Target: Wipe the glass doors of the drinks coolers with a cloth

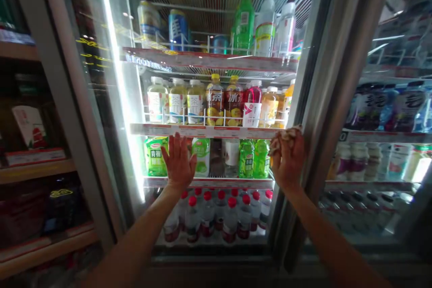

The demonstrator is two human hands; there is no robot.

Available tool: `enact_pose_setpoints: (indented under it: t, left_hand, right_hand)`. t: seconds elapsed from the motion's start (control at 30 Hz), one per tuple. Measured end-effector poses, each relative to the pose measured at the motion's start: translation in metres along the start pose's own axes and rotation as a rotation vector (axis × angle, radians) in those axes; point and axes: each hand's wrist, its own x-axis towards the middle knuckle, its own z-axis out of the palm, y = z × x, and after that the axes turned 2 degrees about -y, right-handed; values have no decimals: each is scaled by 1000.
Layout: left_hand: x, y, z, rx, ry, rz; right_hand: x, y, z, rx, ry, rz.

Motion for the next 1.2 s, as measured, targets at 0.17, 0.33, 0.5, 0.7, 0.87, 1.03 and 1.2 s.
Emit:
enact_pose_setpoints:
  t: [0.17,0.33,0.5,0.7,0.87,1.03,1.2]
  left_hand:
    - [-7,6,0,-14,-9,-37]
    - [-22,-2,-7,-43,-93,-9]
    - [-38,6,-4,-9,-108,-32]
    - [-43,4,-10,-15,-131,1]
    - [-62,4,-16,27,-160,38]
    - [-74,14,-15,51,-176,8]
    - [-80,3,-30,62,-267,67]
  right_hand:
    - [-70,-55,-3,109,-242,-287]
    - [-74,-38,-7,64,-245,-204]
    - [-80,-6,-16,41,-123,51]
    - [-138,-61,-16,143,-360,-230]
    - [-129,-14,-23,38,-220,17]
    - [-123,-58,-11,82,-196,87]
    - [-127,-117,-1,230,-377,-174]
